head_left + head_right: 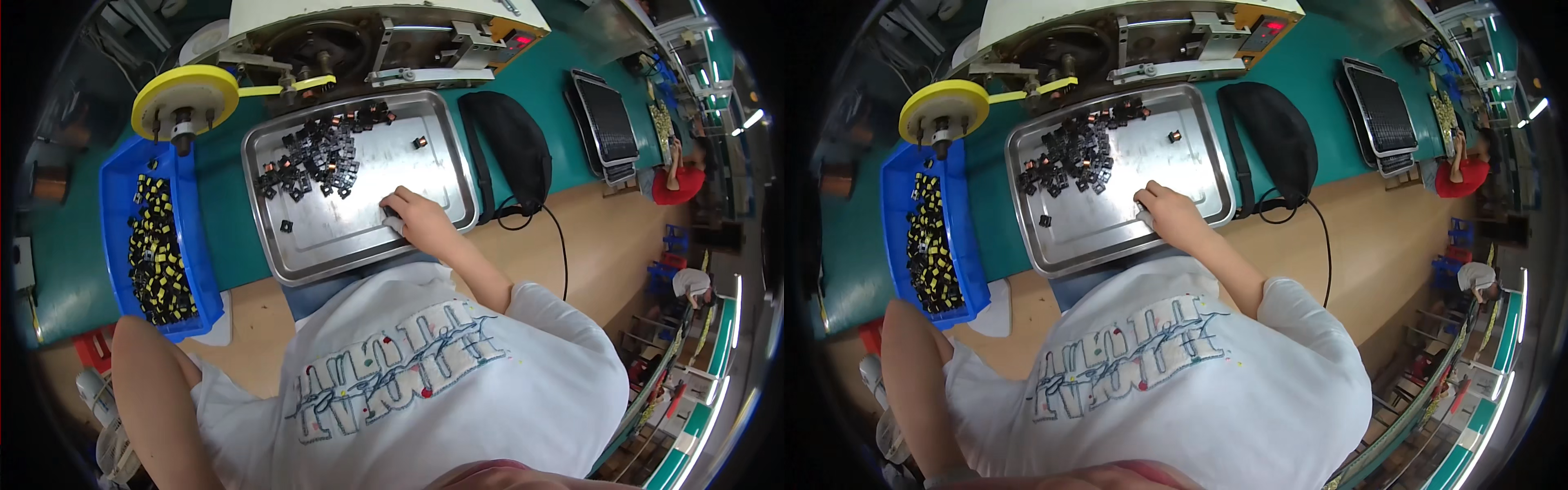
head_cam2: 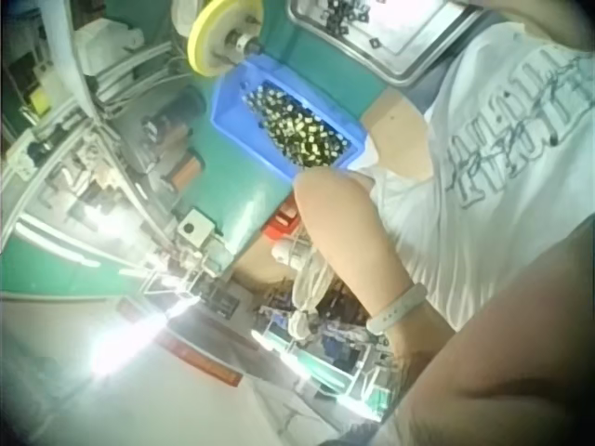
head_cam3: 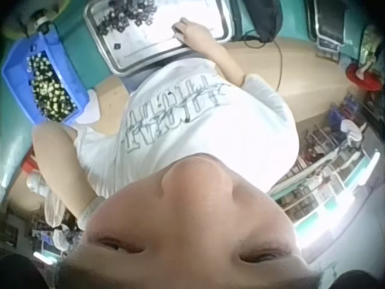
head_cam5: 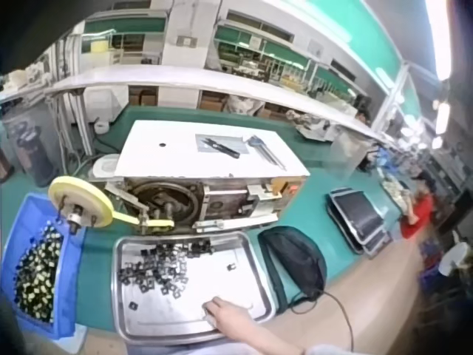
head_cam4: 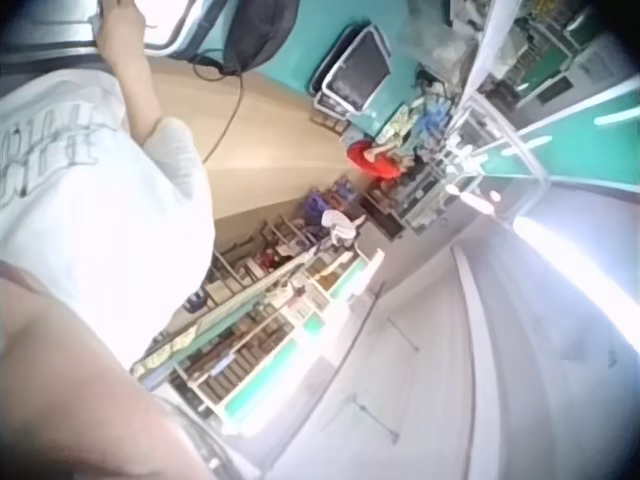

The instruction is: The person is assembling small electronic components using a specialized assembly machine at a workbench.

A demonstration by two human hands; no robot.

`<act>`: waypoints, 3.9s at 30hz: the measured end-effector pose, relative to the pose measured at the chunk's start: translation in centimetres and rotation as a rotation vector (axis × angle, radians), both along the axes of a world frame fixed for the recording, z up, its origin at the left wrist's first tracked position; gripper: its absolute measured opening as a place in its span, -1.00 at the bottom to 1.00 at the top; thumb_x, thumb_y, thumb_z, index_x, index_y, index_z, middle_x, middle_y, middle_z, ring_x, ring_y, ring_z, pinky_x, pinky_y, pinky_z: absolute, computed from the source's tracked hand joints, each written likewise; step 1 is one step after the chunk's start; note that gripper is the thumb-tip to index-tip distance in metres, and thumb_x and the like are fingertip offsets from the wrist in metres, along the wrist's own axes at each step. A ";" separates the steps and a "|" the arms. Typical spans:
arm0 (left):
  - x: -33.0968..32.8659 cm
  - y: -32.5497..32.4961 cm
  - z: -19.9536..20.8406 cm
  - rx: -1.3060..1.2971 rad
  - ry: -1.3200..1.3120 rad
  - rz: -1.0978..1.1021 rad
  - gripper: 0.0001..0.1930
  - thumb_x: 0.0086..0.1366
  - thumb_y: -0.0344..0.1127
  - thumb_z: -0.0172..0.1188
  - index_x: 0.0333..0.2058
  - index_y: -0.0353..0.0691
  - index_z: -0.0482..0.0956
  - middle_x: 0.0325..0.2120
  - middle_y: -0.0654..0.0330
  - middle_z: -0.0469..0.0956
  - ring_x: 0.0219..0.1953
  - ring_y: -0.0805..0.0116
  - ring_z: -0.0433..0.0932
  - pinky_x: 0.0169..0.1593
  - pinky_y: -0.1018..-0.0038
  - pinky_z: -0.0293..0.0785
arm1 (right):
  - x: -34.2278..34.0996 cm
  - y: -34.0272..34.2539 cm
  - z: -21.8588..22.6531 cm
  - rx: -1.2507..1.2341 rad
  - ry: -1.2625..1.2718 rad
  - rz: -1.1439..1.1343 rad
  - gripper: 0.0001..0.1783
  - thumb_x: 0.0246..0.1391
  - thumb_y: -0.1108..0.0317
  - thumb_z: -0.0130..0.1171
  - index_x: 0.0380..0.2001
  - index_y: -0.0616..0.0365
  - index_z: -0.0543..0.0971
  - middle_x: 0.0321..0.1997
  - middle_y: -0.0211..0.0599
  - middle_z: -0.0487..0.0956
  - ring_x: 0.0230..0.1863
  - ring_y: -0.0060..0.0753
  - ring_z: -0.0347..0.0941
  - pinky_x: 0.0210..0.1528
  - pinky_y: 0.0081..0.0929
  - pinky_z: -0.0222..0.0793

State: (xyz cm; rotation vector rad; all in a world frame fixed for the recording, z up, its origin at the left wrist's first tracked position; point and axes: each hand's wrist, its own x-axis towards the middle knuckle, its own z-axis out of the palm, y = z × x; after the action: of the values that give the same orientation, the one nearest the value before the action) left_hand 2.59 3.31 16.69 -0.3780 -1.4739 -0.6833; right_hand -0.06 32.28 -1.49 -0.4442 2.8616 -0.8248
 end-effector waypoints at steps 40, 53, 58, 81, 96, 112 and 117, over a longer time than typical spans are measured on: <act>-3.7 0.6 -19.0 2.084 -0.853 -1.797 -0.80 0.32 -0.29 -0.01 -0.14 -0.20 0.45 -0.18 0.19 0.47 -0.18 0.34 0.44 -0.08 0.41 0.37 | -12.3 -10.6 2.7 -1.131 0.109 -0.531 -0.75 -0.12 0.49 0.35 -0.38 0.25 0.48 -0.40 -0.46 0.54 -0.47 -0.77 0.33 -0.40 -0.77 0.26; -3.9 -0.5 -18.2 1.898 -1.062 -1.621 -0.83 0.33 -0.31 -0.03 -0.16 -0.19 0.45 -0.12 0.21 0.42 -0.31 0.44 0.35 -0.24 0.53 0.28 | -13.0 -10.5 1.8 -1.086 -0.077 -0.436 -0.68 -0.11 0.49 0.34 -0.28 0.28 0.44 -0.37 -0.41 0.50 -0.39 -0.72 0.37 -0.34 -0.75 0.31; -6.8 1.1 -18.5 1.791 -1.202 -1.690 -0.75 0.33 -0.29 -0.03 -0.09 -0.24 0.45 -0.18 0.21 0.42 -0.33 0.44 0.32 -0.27 0.56 0.25 | -10.5 -8.2 2.0 -1.137 -0.388 -0.392 -0.69 -0.05 0.52 0.24 -0.18 0.32 0.50 -0.33 -0.26 0.58 -0.31 -0.48 0.53 -0.22 -0.60 0.43; -14.1 8.4 -17.3 1.549 -1.463 -2.048 -0.73 0.36 -0.12 -0.12 -0.23 -0.19 0.42 -0.21 0.23 0.40 -0.20 0.38 0.33 -0.20 0.50 0.25 | -9.7 -5.1 4.7 -1.308 -0.037 -0.605 -0.80 0.08 0.56 0.09 -0.19 0.38 0.50 -0.22 -0.16 0.57 -0.17 -0.32 0.55 -0.12 -0.54 0.45; -5.1 2.0 -16.6 1.857 -1.127 -1.758 -0.79 0.35 -0.16 -0.10 -0.17 -0.12 0.34 -0.31 0.31 0.28 -0.30 0.44 0.23 -0.25 0.50 0.18 | -13.0 -10.9 1.5 -1.294 0.192 -0.462 -0.85 -0.02 0.70 0.12 -0.33 0.36 0.51 -0.17 -0.25 0.48 -0.17 -0.43 0.50 -0.06 -0.57 0.41; -6.9 2.5 -17.7 1.905 -1.167 -1.775 -0.76 0.33 -0.20 -0.05 -0.13 -0.17 0.43 -0.21 0.22 0.39 -0.19 0.34 0.34 -0.15 0.40 0.30 | -9.5 0.2 0.7 0.017 0.264 -0.539 -0.48 -0.35 0.71 0.07 -0.18 0.15 0.53 -0.10 -0.09 0.41 0.00 0.00 0.27 0.00 -0.34 0.27; -11.5 4.2 -18.1 1.873 -1.261 -1.839 -0.66 0.31 -0.23 -0.01 0.00 -0.24 0.38 -0.10 0.16 0.42 -0.13 0.29 0.39 -0.08 0.38 0.35 | -8.2 3.1 -1.6 -0.063 0.098 -0.543 -0.57 -0.27 0.74 0.04 -0.22 0.24 0.54 -0.15 -0.01 0.40 -0.14 0.02 0.37 -0.07 -0.25 0.30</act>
State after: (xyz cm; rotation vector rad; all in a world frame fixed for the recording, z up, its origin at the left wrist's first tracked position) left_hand -8.93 7.46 -1.46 0.5065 -0.2526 -3.6819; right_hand -8.31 35.43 -3.08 0.3180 3.0940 -0.9894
